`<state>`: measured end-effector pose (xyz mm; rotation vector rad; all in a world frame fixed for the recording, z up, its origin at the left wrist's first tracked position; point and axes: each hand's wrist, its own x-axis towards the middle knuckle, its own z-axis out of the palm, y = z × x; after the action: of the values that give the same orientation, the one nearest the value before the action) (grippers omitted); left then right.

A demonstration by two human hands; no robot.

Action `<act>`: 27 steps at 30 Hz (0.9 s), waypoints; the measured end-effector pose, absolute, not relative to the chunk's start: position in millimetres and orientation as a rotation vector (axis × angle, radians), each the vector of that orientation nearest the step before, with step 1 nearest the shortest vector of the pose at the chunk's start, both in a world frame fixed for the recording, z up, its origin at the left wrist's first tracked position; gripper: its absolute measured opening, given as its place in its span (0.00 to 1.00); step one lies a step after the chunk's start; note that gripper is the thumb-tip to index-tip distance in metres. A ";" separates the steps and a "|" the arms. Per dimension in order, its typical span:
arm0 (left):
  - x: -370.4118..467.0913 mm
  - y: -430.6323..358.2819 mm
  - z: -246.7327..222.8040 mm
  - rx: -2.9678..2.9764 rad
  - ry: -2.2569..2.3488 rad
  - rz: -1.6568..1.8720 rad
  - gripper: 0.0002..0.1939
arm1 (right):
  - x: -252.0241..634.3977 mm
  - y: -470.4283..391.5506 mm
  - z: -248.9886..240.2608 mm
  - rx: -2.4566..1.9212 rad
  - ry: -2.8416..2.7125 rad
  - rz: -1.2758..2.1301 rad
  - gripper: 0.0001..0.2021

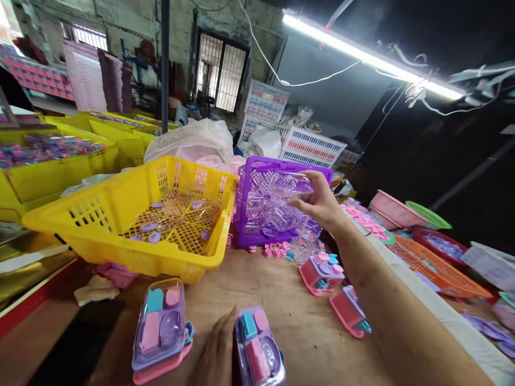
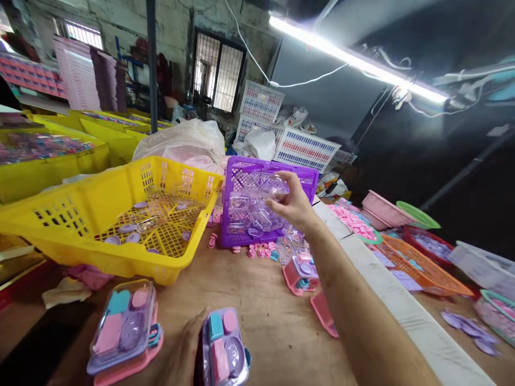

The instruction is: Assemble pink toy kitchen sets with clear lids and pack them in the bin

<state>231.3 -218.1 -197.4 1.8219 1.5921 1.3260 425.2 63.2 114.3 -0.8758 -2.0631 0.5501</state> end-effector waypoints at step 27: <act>217.3 -220.6 -150.4 1.875 1.361 1.341 0.70 | 434.5 -162.3 -47.8 -1.457 -1.652 1.326 0.56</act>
<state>217.3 -220.6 -150.4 1.8749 1.3610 1.3408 434.5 -162.3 -47.8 -1.4569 -1.6515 1.3264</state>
